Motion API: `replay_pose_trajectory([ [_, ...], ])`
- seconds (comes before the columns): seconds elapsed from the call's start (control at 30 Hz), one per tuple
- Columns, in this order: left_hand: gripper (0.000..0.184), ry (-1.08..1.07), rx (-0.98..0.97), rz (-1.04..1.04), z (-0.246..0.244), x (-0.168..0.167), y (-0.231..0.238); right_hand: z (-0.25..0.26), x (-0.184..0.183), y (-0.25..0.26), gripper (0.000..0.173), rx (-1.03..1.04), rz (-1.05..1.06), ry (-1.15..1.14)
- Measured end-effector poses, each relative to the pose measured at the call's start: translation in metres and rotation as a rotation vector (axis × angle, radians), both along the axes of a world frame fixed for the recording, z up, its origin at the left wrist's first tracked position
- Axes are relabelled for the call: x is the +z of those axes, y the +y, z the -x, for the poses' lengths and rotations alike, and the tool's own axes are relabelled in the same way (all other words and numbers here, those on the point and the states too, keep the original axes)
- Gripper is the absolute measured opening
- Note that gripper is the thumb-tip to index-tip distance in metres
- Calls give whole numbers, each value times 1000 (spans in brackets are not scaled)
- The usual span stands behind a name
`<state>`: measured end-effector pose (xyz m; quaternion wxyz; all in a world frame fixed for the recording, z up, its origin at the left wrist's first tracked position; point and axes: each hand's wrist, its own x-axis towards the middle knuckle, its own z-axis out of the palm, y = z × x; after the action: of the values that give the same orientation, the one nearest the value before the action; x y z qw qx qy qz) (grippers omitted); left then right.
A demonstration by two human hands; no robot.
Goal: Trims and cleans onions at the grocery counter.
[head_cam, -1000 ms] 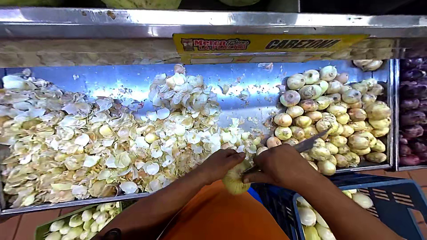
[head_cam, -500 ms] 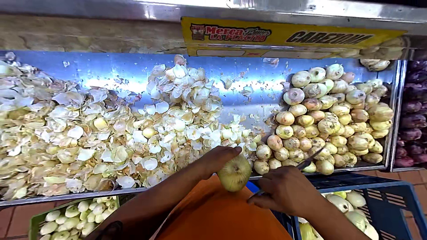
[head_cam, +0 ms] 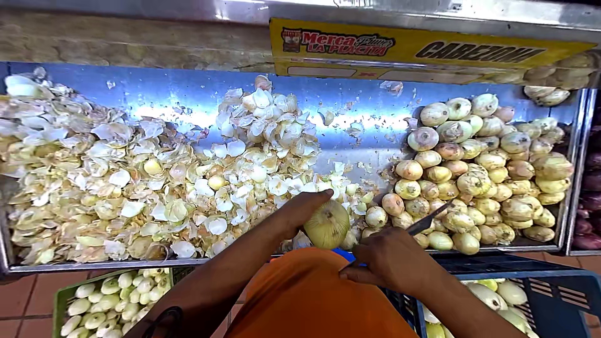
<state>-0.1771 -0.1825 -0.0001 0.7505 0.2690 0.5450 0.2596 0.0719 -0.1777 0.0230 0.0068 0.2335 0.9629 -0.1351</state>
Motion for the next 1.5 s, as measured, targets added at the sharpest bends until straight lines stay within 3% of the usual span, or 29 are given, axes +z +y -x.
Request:
replay_pose_trajectory([
  [0.13,56,-14,-29,-106,11,3,12,2,5,7,62,-202,5,48],
  [0.23,51,30,-85,-163,6,5,12,9,15,15,66,-318,-11,0],
  [0.47,52,254,-186,-233,0,1,10,13,17,13,78,-332,63,-179],
  [0.63,53,308,-189,-238,-7,-2,6,14,-1,12,77,-328,161,-52],
  [0.8,51,215,49,-225,-15,-6,-4,19,-17,8,71,-411,-70,79],
  [0.93,49,128,252,-156,-19,-2,-5,22,-24,3,61,-305,-180,158],
  [1.07,53,-137,546,55,-14,-16,21,21,-39,-11,67,-220,-54,22],
  [1.13,55,-231,598,127,-5,-15,28,15,-48,-10,69,-252,45,-112],
  [1.3,68,-150,529,57,5,-13,24,4,-25,11,34,-480,210,-147],
  [1.4,72,-84,416,-2,2,-1,13,7,-2,16,49,-473,195,-107],
  [1.5,53,-71,329,-53,-1,0,10,17,9,19,62,-525,199,-74],
])
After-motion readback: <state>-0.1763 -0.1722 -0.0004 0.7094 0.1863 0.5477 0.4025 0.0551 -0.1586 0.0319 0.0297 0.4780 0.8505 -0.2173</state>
